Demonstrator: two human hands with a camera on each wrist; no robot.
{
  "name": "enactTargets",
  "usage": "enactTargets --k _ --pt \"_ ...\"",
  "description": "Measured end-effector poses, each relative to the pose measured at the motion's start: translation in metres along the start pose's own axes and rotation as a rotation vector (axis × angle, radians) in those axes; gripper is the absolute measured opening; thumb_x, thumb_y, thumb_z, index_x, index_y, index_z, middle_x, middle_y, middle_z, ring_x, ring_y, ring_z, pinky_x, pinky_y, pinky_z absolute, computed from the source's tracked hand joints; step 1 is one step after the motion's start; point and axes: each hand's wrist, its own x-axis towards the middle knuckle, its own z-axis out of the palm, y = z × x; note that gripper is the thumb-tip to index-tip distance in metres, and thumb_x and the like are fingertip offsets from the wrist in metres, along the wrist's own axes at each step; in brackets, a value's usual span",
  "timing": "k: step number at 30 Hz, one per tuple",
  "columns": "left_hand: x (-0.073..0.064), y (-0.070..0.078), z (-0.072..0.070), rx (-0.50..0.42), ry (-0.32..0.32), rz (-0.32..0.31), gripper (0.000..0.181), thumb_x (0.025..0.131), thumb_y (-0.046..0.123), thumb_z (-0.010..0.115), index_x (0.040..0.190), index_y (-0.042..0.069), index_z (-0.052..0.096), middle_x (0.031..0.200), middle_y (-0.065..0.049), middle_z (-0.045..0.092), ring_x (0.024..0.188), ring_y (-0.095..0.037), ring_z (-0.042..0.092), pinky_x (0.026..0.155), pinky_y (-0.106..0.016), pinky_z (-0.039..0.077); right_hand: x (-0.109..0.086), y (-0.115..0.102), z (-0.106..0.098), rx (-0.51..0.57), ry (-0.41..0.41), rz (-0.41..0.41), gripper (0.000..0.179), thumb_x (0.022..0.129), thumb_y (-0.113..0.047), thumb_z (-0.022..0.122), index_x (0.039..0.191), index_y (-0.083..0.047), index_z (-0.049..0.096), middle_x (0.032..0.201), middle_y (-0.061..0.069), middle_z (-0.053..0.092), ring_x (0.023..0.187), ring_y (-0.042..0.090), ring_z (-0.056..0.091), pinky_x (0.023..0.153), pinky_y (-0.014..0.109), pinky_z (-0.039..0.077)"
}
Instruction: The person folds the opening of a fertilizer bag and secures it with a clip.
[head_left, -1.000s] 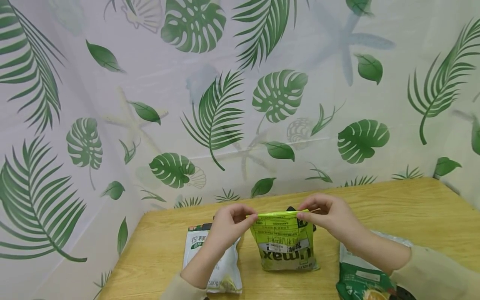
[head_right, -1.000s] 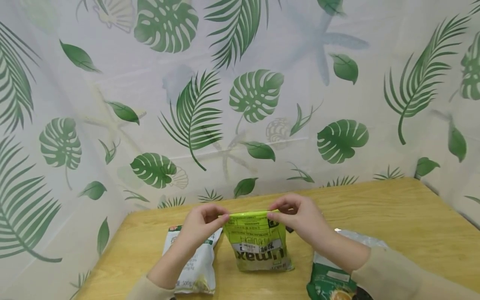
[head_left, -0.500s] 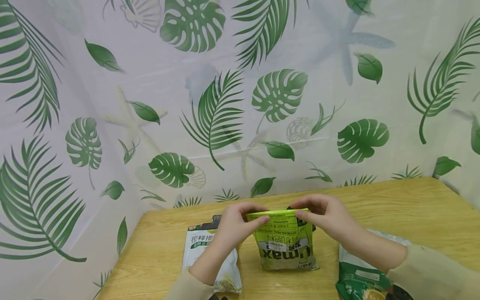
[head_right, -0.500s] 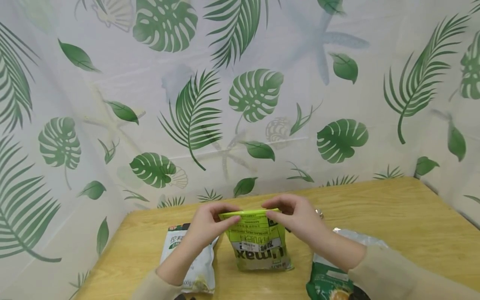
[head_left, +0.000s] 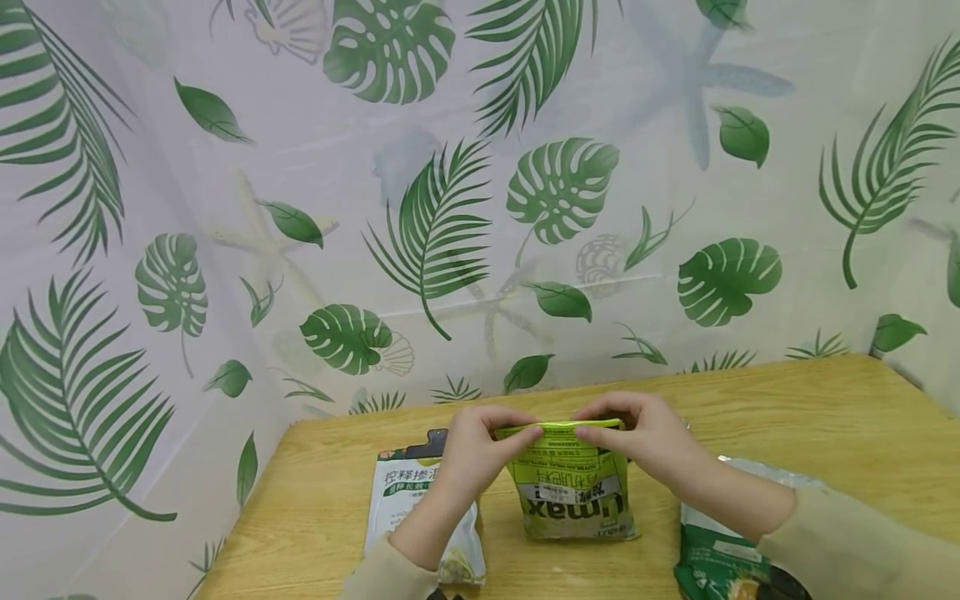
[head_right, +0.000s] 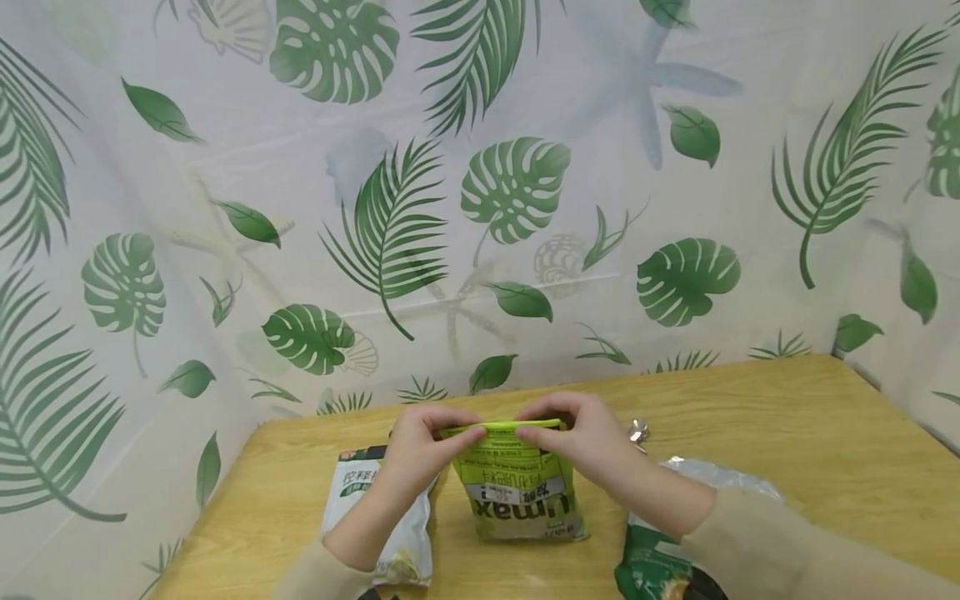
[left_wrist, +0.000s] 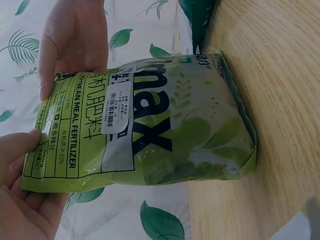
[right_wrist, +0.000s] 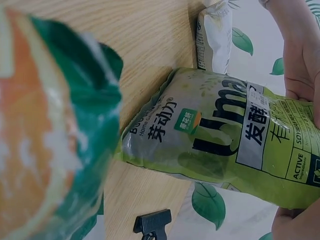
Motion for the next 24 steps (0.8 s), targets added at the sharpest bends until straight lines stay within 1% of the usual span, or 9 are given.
enactTargets --k 5,8,13,15,17,20,22,24 --pt "0.001 -0.002 0.003 -0.016 0.03 -0.005 0.013 0.094 0.012 0.082 0.102 0.003 0.085 0.104 -0.018 0.082 0.067 -0.002 0.06 0.057 -0.017 0.048 0.001 -0.001 0.002 0.002 0.018 0.012 0.027 0.098 -0.018 0.078 0.117 0.001 0.077 0.113 0.012 0.075 0.085 0.014 0.065 0.071 0.028 0.056" --pt "0.0 -0.003 0.004 -0.031 0.043 -0.008 0.012 0.094 0.012 0.082 0.101 0.003 0.085 0.103 -0.018 0.082 0.074 -0.005 0.065 0.061 -0.017 0.052 0.002 -0.001 0.004 0.024 0.021 0.023 0.025 0.098 -0.015 0.078 0.116 0.002 0.076 0.109 0.01 0.074 0.085 0.012 0.065 0.072 0.028 0.057" --pt "0.0 -0.003 0.006 -0.049 0.053 -0.021 0.012 0.093 0.012 0.082 0.101 0.003 0.085 0.103 -0.017 0.082 0.079 -0.006 0.068 0.064 -0.017 0.055 0.003 -0.001 0.005 0.036 0.022 0.021 0.021 0.098 -0.015 0.078 0.112 0.0 0.078 0.105 0.008 0.073 0.084 0.012 0.065 0.074 0.029 0.057" --pt "0.0 -0.003 0.007 -0.056 0.05 -0.024 0.011 0.093 0.012 0.082 0.1 0.003 0.085 0.103 -0.017 0.082 0.08 -0.005 0.068 0.065 -0.018 0.055 0.003 -0.001 0.004 0.028 0.025 0.01 0.02 0.097 -0.016 0.079 0.11 -0.001 0.079 0.105 0.006 0.074 0.084 0.012 0.065 0.073 0.029 0.057" --pt "0.001 -0.003 0.007 -0.067 0.042 -0.028 0.011 0.094 0.012 0.081 0.101 0.005 0.085 0.104 -0.016 0.082 0.084 -0.005 0.069 0.068 -0.018 0.056 0.003 -0.001 0.003 0.019 0.031 -0.001 0.019 0.096 -0.018 0.08 0.108 -0.003 0.08 0.103 0.005 0.074 0.083 0.011 0.064 0.072 0.029 0.057" --pt "0.001 -0.002 0.009 -0.085 0.021 -0.027 0.012 0.095 0.015 0.082 0.104 0.008 0.085 0.108 -0.012 0.082 0.094 -0.01 0.073 0.076 -0.02 0.06 0.003 -0.001 0.001 0.008 0.039 -0.024 0.017 0.095 -0.016 0.081 0.105 -0.003 0.081 0.101 0.005 0.074 0.08 0.009 0.063 0.069 0.028 0.056" --pt "0.001 -0.002 0.01 -0.084 0.019 -0.018 0.013 0.095 0.017 0.082 0.105 0.01 0.085 0.109 -0.01 0.082 0.1 -0.013 0.075 0.082 -0.021 0.061 0.003 -0.001 0.0 0.007 0.041 -0.042 0.015 0.095 -0.014 0.081 0.103 -0.002 0.081 0.1 0.006 0.075 0.079 0.008 0.062 0.067 0.027 0.056" --pt "0.0 -0.001 0.011 -0.069 0.026 -0.005 0.012 0.095 0.017 0.082 0.104 0.011 0.085 0.108 -0.009 0.083 0.101 -0.017 0.076 0.083 -0.022 0.061 0.003 -0.001 0.0 0.006 0.041 -0.053 0.014 0.094 -0.013 0.081 0.101 -0.001 0.081 0.099 0.006 0.075 0.078 0.007 0.062 0.067 0.027 0.056"
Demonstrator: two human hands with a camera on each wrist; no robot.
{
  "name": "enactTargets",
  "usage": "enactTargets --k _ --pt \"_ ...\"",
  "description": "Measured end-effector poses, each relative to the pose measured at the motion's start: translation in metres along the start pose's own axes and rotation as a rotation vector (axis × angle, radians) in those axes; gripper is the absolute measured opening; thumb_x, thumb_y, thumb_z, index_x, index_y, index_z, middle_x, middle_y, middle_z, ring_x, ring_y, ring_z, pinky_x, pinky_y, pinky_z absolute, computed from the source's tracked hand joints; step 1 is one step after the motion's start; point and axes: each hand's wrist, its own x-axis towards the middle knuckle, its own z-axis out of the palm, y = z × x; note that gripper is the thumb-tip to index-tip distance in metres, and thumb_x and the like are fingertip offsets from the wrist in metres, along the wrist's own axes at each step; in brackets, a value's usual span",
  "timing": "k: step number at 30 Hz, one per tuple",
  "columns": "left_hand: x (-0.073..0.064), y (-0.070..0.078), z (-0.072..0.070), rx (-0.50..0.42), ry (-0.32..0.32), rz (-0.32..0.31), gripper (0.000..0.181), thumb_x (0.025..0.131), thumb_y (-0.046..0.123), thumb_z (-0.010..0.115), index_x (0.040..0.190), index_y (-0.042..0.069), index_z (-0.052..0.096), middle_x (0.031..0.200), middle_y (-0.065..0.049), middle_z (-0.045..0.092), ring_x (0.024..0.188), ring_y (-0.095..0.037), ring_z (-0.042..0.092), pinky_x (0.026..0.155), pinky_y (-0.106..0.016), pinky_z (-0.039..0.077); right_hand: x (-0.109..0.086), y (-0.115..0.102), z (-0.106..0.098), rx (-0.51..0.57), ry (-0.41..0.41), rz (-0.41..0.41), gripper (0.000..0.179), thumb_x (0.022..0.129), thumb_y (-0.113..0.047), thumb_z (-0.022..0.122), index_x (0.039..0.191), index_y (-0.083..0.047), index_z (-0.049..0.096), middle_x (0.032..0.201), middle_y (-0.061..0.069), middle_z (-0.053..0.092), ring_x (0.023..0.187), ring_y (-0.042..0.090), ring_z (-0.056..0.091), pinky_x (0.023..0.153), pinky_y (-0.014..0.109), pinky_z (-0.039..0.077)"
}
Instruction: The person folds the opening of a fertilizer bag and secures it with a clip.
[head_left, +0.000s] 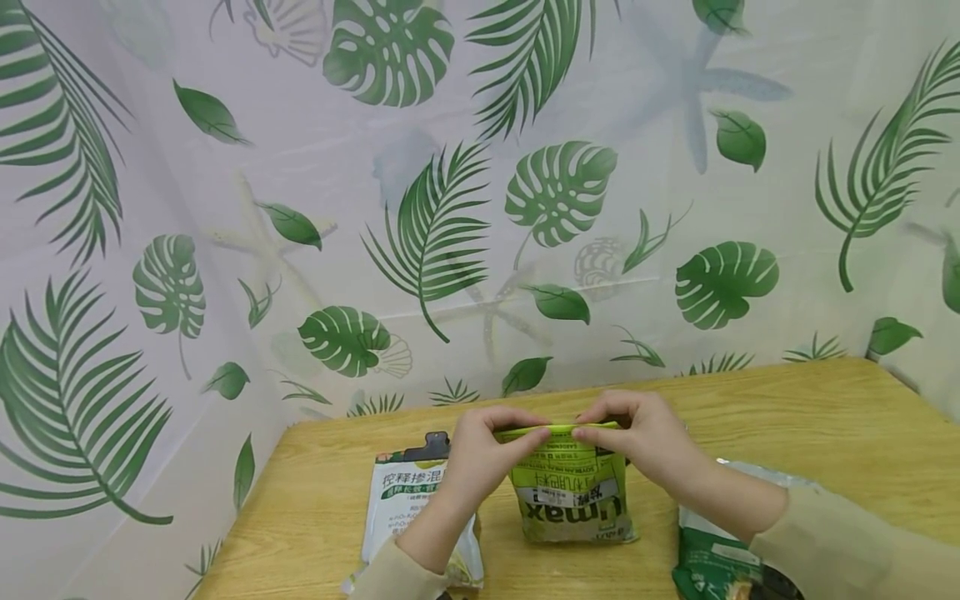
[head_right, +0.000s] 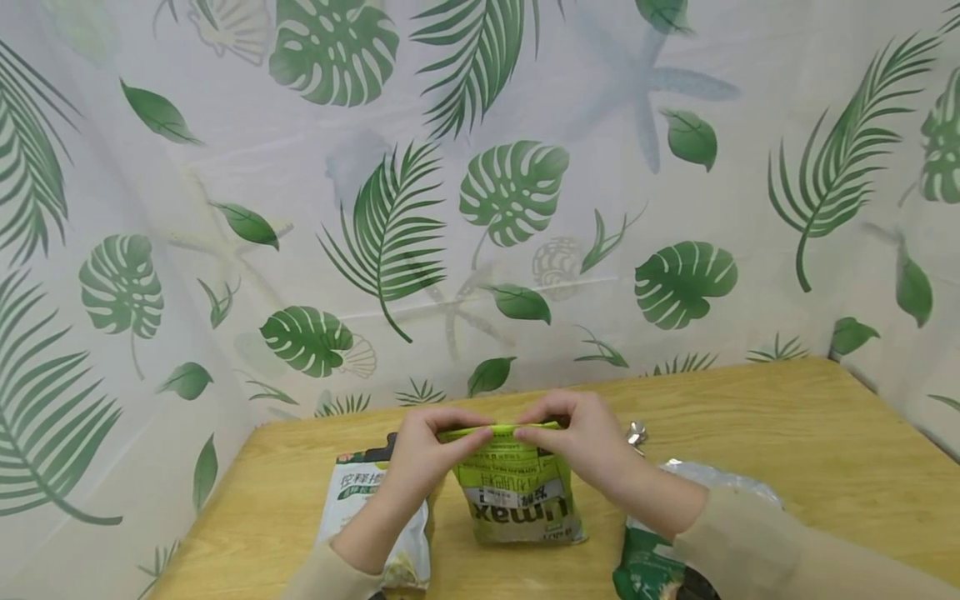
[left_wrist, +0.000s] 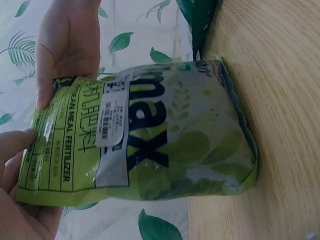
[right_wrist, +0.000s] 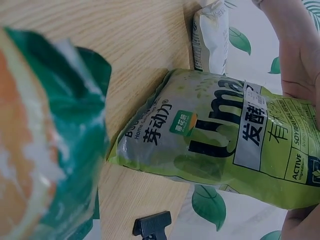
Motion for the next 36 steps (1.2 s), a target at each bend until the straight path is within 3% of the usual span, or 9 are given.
enactTargets --k 9,16,22,31,36 --pt "0.002 0.005 0.002 0.044 0.026 0.023 0.009 0.094 0.014 0.082 0.099 0.008 0.086 0.104 -0.01 0.083 0.095 -0.018 0.076 0.078 -0.021 0.06 -0.001 -0.001 0.0 -0.026 0.016 -0.004 0.014 0.094 -0.015 0.082 0.102 -0.003 0.082 0.1 0.007 0.076 0.078 0.007 0.061 0.066 0.027 0.054" --pt "0.002 -0.001 0.002 0.033 0.024 0.004 0.01 0.093 0.014 0.082 0.1 0.008 0.086 0.105 -0.01 0.083 0.098 -0.02 0.077 0.078 -0.021 0.06 -0.002 -0.001 0.004 -0.017 0.018 -0.004 0.014 0.095 -0.013 0.081 0.104 -0.002 0.081 0.104 0.01 0.076 0.078 0.009 0.061 0.066 0.026 0.054" --pt "0.002 -0.008 -0.001 -0.036 -0.021 0.003 0.015 0.094 0.014 0.082 0.106 0.004 0.084 0.111 -0.015 0.082 0.095 -0.014 0.075 0.078 -0.02 0.06 -0.005 -0.001 0.004 -0.001 0.021 0.033 0.017 0.096 -0.015 0.08 0.107 -0.002 0.081 0.105 0.009 0.076 0.079 0.011 0.061 0.067 0.027 0.054" --pt "-0.001 -0.013 -0.007 -0.183 -0.049 -0.101 0.022 0.094 0.009 0.081 0.112 -0.004 0.081 0.114 -0.019 0.079 0.084 -0.005 0.072 0.075 -0.021 0.06 -0.006 -0.001 0.005 -0.003 0.022 0.073 0.018 0.095 -0.016 0.081 0.107 -0.002 0.081 0.11 0.01 0.076 0.083 0.014 0.064 0.07 0.028 0.057" --pt "-0.001 -0.014 -0.009 -0.197 -0.035 -0.128 0.023 0.093 0.007 0.081 0.112 -0.007 0.079 0.115 -0.02 0.078 0.086 -0.006 0.07 0.077 -0.022 0.06 -0.006 0.0 0.005 -0.009 0.026 0.086 0.018 0.095 -0.016 0.081 0.107 -0.003 0.081 0.112 0.01 0.076 0.085 0.015 0.063 0.071 0.028 0.056"
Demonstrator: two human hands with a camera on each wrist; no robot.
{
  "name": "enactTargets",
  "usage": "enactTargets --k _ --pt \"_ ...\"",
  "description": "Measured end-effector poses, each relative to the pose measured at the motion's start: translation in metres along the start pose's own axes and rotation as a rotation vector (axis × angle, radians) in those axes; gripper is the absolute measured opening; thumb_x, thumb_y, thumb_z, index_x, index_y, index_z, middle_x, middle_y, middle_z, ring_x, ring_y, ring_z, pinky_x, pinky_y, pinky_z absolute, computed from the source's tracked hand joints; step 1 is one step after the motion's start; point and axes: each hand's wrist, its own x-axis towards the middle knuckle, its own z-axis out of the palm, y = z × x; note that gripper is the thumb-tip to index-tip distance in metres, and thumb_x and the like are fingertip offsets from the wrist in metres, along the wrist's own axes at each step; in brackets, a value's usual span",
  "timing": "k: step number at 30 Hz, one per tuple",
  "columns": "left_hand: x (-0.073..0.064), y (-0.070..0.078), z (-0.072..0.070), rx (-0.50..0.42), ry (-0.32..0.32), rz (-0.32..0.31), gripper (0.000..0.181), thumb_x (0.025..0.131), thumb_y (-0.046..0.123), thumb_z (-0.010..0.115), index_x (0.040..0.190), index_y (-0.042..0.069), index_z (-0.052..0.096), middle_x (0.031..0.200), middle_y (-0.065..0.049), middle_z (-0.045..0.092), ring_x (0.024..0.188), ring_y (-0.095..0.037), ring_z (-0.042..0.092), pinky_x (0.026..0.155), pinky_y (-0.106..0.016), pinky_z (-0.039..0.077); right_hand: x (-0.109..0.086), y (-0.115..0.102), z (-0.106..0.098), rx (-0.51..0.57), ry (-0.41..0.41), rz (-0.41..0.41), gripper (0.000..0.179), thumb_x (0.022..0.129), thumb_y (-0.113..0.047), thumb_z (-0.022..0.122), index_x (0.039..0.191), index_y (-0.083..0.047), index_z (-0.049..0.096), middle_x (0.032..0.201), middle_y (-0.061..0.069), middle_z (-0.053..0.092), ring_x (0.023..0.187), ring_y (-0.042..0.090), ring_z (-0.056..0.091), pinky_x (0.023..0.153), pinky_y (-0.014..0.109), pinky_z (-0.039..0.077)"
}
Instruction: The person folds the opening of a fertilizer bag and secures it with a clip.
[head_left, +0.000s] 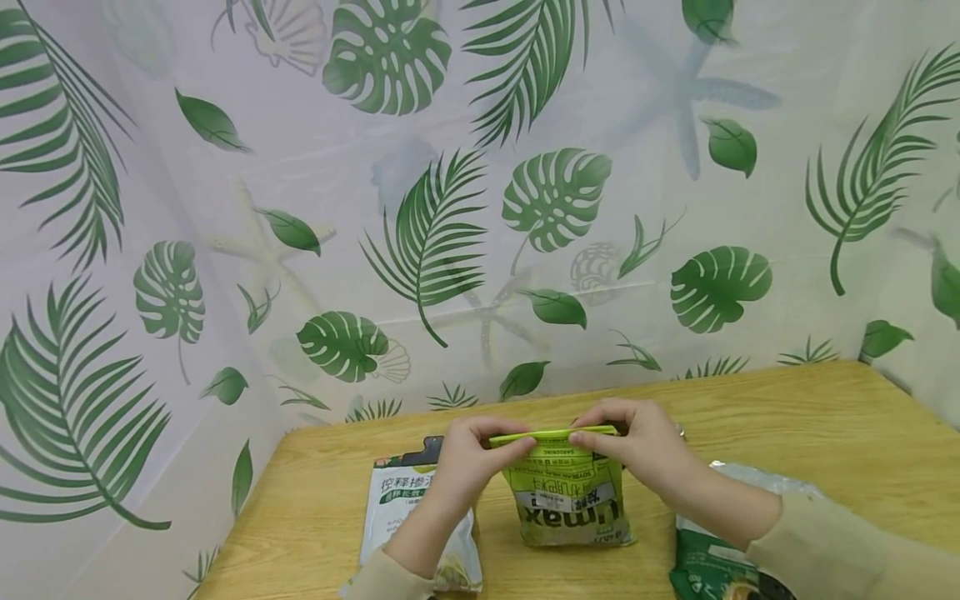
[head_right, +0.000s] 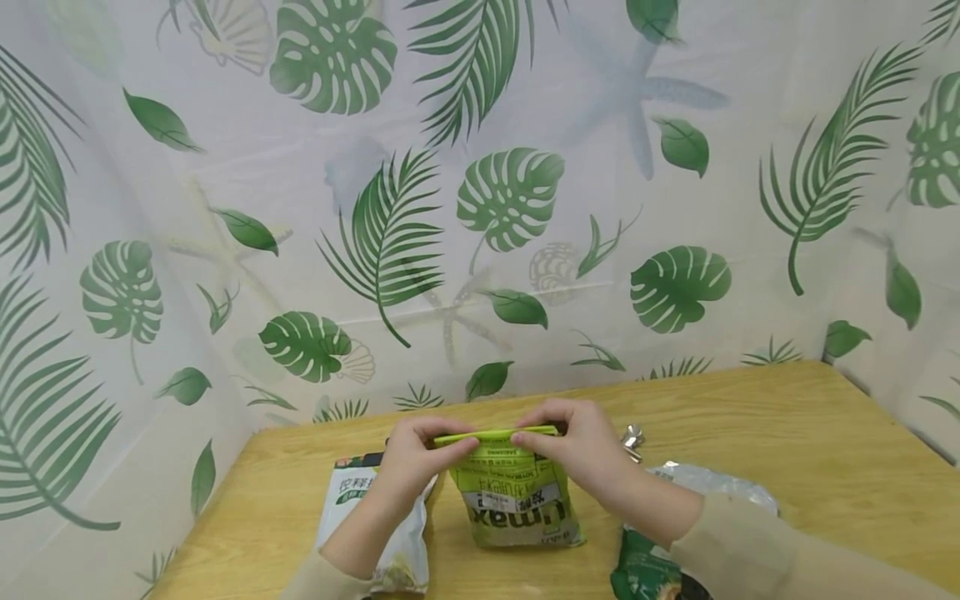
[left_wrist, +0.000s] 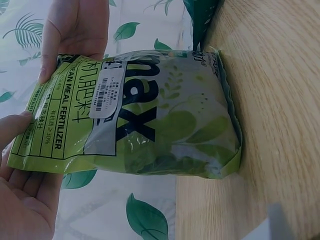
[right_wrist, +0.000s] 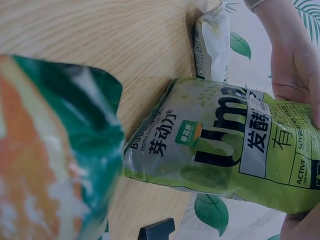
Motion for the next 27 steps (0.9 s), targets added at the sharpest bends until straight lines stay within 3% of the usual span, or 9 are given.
enactTargets --k 5,10,17,27 --pt "-0.001 -0.0007 -0.0014 0.009 0.023 -0.019 0.022 0.092 0.007 0.082 0.11 -0.006 0.08 0.112 -0.017 0.078 0.082 -0.006 0.068 0.077 -0.023 0.059 -0.0001 0.0007 0.0 0.014 -0.003 0.004 0.019 0.096 -0.016 0.081 0.109 -0.003 0.081 0.113 0.01 0.076 0.086 0.016 0.064 0.073 0.029 0.057" --pt "-0.0027 -0.0017 -0.0036 0.027 0.045 -0.037 0.022 0.09 0.01 0.085 0.108 -0.003 0.082 0.093 -0.004 0.078 0.068 -0.006 0.058 0.071 -0.023 0.054 -0.0003 0.0003 -0.0002 0.018 -0.001 0.009 0.019 0.096 -0.016 0.08 0.11 -0.003 0.081 0.114 0.01 0.077 0.087 0.015 0.065 0.074 0.03 0.057" --pt "-0.0037 -0.0052 -0.0066 0.021 0.049 -0.047 0.023 0.091 0.011 0.084 0.11 -0.003 0.081 0.077 0.01 0.07 0.07 -0.007 0.057 0.074 -0.025 0.053 -0.0002 0.0006 -0.0002 0.014 0.002 0.011 0.02 0.096 -0.017 0.08 0.111 -0.004 0.081 0.118 0.01 0.077 0.09 0.015 0.066 0.075 0.03 0.057" --pt "-0.0043 -0.0054 -0.0068 0.03 0.051 -0.039 0.022 0.092 0.009 0.083 0.11 -0.004 0.081 0.089 0.005 0.076 0.071 -0.006 0.057 0.074 -0.024 0.053 -0.0003 0.0025 -0.0011 0.011 -0.003 0.009 0.022 0.097 -0.019 0.08 0.113 -0.004 0.081 0.122 0.011 0.077 0.095 0.014 0.067 0.078 0.031 0.058"
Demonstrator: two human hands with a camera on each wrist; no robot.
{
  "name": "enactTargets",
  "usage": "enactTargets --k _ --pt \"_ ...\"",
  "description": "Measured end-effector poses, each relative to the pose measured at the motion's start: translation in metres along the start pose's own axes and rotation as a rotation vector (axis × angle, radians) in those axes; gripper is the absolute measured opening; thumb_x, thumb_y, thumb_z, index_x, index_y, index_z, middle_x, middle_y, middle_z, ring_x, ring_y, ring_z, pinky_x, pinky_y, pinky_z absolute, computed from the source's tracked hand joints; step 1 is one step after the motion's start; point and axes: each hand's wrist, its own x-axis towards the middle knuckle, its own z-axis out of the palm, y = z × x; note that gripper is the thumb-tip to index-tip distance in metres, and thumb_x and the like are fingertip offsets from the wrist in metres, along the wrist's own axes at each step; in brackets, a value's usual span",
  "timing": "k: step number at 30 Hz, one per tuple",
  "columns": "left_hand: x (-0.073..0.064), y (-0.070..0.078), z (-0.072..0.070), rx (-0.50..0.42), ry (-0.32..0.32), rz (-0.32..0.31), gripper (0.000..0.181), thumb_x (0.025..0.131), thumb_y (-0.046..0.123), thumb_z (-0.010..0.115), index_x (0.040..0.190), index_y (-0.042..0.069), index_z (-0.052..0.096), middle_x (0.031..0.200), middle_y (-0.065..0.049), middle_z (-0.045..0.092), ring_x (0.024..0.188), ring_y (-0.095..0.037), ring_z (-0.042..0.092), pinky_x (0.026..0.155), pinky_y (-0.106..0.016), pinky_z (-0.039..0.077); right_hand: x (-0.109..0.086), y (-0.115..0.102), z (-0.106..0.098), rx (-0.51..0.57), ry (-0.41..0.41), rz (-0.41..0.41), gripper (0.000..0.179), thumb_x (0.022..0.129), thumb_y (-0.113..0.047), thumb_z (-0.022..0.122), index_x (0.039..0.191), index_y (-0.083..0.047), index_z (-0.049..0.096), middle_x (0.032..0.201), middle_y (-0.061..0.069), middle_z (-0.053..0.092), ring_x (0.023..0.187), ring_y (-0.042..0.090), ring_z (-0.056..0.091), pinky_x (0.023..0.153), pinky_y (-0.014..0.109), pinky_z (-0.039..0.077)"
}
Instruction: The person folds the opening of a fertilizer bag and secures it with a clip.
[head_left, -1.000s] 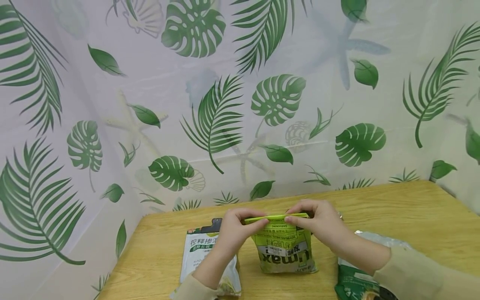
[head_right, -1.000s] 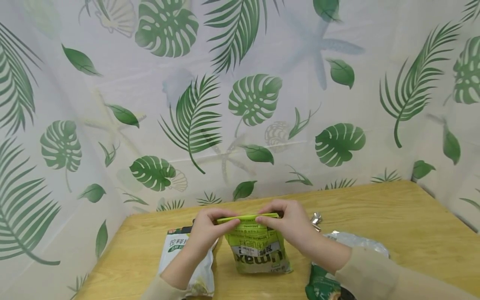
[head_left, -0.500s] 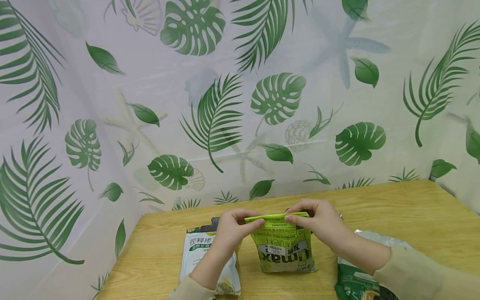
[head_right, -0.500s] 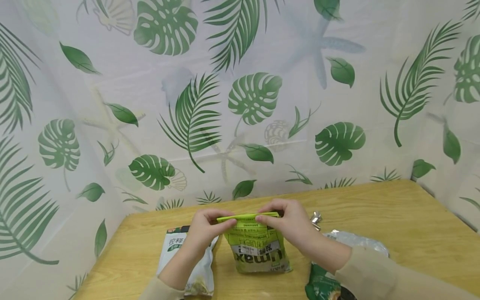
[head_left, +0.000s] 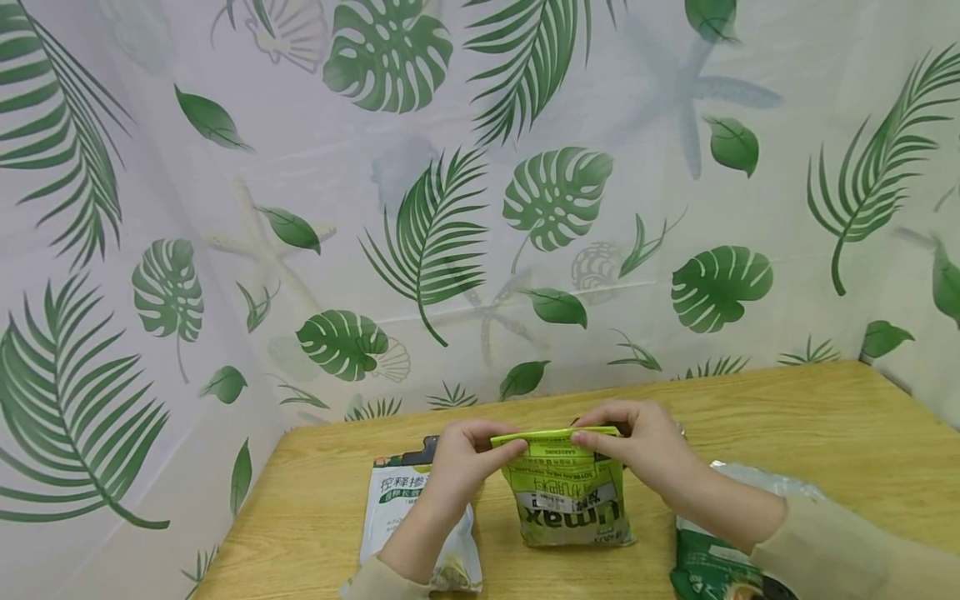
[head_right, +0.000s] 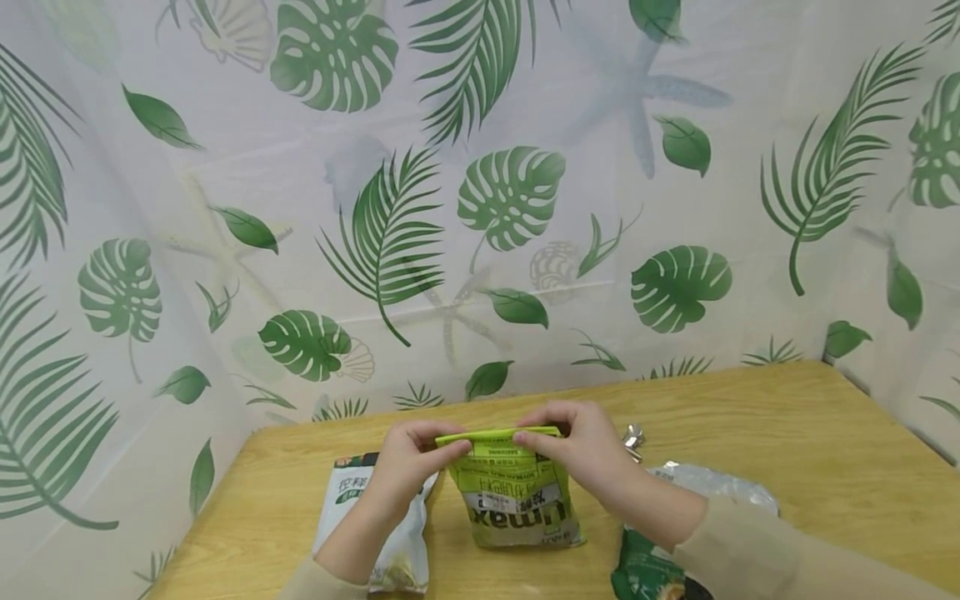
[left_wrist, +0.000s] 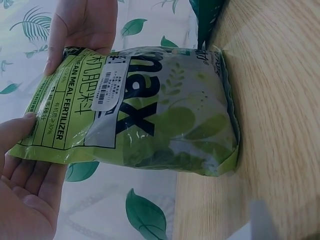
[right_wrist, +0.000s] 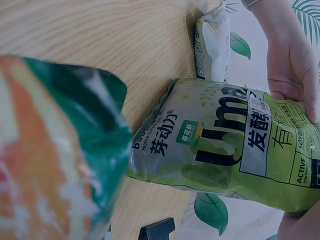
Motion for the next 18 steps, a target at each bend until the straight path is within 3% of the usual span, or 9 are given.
enactTargets --k 5,12,18 --pt "-0.0003 0.0007 0.0004 -0.014 0.001 -0.008 0.023 0.092 0.009 0.083 0.11 -0.004 0.081 0.088 0.005 0.076 0.076 -0.007 0.062 0.077 -0.025 0.055 -0.0007 0.0004 -0.0009 0.006 -0.009 -0.004 0.024 0.098 -0.02 0.079 0.115 -0.003 0.08 0.124 0.013 0.076 0.096 0.013 0.068 0.08 0.03 0.058" --pt "-0.0011 0.0029 0.0013 -0.048 0.014 -0.016 0.024 0.09 0.008 0.084 0.109 -0.007 0.08 0.091 -0.003 0.08 0.081 -0.007 0.067 0.079 -0.026 0.056 -0.0011 0.0023 -0.0035 0.027 -0.032 -0.034 0.027 0.1 -0.021 0.077 0.118 -0.002 0.079 0.126 0.015 0.075 0.099 0.013 0.069 0.081 0.031 0.059" --pt "-0.0018 0.0033 0.0021 -0.051 0.022 -0.026 0.023 0.09 0.008 0.085 0.108 -0.006 0.081 0.083 0.003 0.077 0.077 -0.007 0.064 0.076 -0.025 0.054 -0.0006 0.0034 -0.0049 0.05 -0.045 -0.02 0.029 0.1 -0.021 0.076 0.119 0.0 0.078 0.123 0.013 0.076 0.094 0.012 0.069 0.079 0.031 0.059"
